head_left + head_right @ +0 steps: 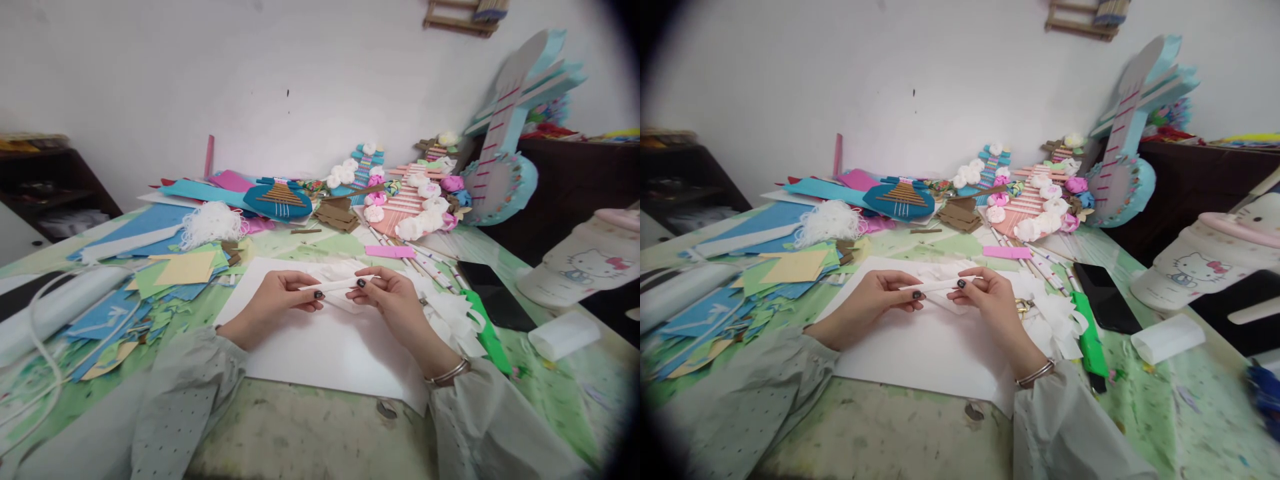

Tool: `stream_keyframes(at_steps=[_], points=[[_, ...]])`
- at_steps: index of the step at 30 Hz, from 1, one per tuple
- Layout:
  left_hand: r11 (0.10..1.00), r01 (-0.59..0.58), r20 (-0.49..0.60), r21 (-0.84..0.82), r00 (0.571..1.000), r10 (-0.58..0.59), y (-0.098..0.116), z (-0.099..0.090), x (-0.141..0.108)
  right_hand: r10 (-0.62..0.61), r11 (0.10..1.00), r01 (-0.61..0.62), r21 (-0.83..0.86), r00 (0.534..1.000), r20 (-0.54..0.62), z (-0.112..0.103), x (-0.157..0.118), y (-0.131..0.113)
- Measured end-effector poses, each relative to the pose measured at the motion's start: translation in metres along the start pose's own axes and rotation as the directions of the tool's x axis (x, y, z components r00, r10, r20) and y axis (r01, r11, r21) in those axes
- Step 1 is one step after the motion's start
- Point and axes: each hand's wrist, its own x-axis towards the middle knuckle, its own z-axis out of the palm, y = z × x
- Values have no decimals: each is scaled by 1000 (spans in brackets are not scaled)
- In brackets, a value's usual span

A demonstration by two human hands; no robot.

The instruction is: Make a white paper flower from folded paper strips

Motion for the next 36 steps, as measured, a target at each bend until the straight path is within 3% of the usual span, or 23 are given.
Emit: stream_keyframes(at_steps=[7,14,22,27,36], points=[[999,39,192,11,981,-41,-6,0,0,-6,998,12,-68,997,79,5,-4,-3],[998,38,178,49,983,-46,-7,0,2,11,1000,-12,18,997,81,8,-7,-2],[995,15,161,94,987,-30,-4,8,-4,61,994,-77,72,978,197,18,-10,8],[997,7,203,74,979,-22,-5,9,-5,105,991,-115,74,987,124,17,-10,8],[997,73,262,22,962,-76,-1,10,-7,111,988,-121,91,988,107,17,-10,3]])
